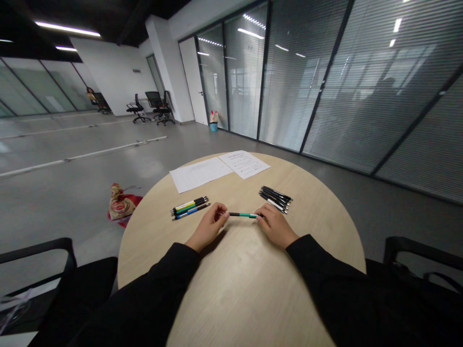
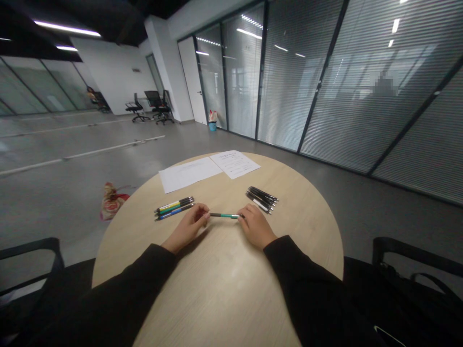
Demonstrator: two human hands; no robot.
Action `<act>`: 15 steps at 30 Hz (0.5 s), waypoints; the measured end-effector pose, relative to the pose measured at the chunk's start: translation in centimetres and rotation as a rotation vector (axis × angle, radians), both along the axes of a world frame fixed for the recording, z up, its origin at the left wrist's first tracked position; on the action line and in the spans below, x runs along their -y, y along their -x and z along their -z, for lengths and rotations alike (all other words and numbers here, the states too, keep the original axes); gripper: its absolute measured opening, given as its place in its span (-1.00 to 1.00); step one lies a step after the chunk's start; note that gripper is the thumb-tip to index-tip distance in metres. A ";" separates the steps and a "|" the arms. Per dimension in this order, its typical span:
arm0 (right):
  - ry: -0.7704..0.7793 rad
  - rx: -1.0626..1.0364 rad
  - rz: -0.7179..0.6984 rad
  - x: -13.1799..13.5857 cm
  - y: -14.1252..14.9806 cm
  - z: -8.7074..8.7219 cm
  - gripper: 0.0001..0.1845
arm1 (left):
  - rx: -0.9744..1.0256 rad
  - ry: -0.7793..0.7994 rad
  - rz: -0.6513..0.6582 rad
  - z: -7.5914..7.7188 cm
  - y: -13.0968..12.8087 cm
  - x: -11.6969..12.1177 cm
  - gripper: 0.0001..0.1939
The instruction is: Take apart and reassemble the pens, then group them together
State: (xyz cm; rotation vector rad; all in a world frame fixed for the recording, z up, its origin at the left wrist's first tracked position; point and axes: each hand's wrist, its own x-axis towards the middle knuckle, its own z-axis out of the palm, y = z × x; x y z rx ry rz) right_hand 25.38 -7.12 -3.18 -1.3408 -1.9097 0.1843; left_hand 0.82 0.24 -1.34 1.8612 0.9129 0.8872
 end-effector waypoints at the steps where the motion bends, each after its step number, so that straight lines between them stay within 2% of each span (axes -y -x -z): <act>1: -0.002 0.002 0.000 0.0 0.0 0.0 -0.84 | 0.004 0.015 -0.007 -0.1 -0.1 0.1 -0.76; 6: -0.010 0.010 0.002 0.1 0.0 -0.3 -0.84 | -0.070 0.032 -0.017 -0.4 -0.1 0.2 -0.64; 10: 0.004 0.029 -0.003 0.1 0.0 -0.3 -0.84 | -0.062 0.056 -0.011 -0.5 -0.1 0.1 -0.69; 15: 0.066 0.012 -0.025 0.0 0.0 0.1 -0.84 | 0.088 0.056 -0.012 -0.2 -0.1 -0.1 -0.78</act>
